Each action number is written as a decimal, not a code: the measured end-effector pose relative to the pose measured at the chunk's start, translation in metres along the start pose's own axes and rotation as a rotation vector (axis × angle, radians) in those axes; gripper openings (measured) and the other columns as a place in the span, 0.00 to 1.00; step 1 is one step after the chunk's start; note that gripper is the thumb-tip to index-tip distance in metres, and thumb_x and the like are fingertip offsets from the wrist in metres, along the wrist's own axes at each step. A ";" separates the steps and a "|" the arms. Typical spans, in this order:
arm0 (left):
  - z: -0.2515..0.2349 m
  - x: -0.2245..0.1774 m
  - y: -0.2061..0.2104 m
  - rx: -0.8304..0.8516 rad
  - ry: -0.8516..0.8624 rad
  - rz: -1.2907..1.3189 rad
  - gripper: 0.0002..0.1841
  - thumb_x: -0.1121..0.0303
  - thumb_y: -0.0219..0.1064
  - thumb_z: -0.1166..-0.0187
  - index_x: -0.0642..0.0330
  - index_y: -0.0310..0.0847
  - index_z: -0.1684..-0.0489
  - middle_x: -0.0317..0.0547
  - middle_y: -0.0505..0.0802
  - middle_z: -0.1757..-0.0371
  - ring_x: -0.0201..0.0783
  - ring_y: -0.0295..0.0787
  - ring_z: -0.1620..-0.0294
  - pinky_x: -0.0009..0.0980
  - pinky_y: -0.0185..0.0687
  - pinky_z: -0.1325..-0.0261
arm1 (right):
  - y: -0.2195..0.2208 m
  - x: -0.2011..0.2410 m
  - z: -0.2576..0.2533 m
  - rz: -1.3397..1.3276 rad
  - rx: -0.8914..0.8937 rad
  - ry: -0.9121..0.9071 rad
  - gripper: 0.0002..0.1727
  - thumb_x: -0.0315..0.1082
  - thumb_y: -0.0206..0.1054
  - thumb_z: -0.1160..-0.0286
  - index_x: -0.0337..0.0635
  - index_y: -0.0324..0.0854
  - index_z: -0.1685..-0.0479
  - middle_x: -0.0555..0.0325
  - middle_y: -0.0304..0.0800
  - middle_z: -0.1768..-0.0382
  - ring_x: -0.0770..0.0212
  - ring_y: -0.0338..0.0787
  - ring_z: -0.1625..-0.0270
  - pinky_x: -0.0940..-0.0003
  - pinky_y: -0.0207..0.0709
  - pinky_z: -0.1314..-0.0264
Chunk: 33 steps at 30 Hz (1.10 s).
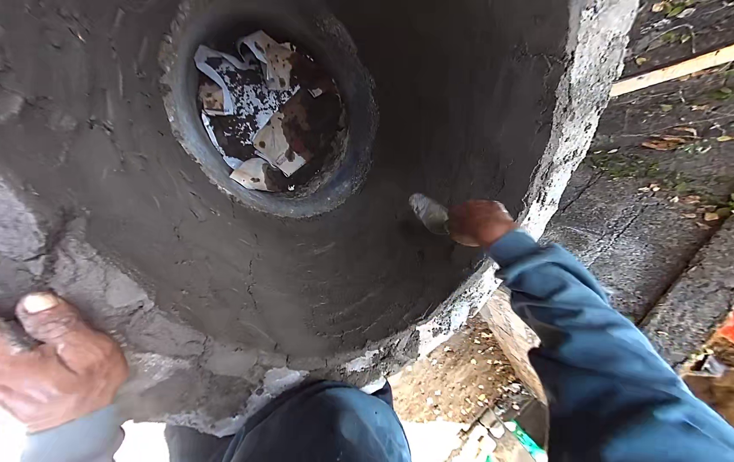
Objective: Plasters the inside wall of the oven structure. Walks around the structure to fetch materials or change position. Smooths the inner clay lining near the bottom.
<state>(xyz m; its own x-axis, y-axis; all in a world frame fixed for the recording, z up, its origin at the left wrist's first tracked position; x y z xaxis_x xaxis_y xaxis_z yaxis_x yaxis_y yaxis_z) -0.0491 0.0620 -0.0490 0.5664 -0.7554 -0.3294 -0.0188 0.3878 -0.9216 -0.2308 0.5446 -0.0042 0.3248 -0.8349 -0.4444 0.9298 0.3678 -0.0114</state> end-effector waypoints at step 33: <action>0.174 0.152 -0.143 0.016 -0.358 0.224 0.35 0.58 0.59 0.11 0.71 0.53 0.10 0.73 0.70 0.16 0.66 0.65 0.14 0.58 0.58 0.13 | 0.562 0.143 0.161 -2.518 -0.282 0.453 0.18 0.47 0.55 0.07 0.40 0.77 0.47 0.63 0.74 0.75 0.69 0.74 0.81 0.68 0.75 0.77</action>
<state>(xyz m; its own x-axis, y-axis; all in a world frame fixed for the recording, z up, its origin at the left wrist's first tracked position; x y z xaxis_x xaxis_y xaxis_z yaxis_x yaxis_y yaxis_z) 0.1829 -0.0167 0.0686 0.8005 -0.4211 -0.4266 -0.1631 0.5318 -0.8310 0.3661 0.5658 0.0700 -0.7711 0.4364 0.4637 -0.6366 -0.5446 -0.5460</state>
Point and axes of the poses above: each hand's wrist, its own z-axis away from the middle knuckle, its own y-axis out of the palm, x = y × z, the point moved 3 cm from there along -z, towards the middle knuckle
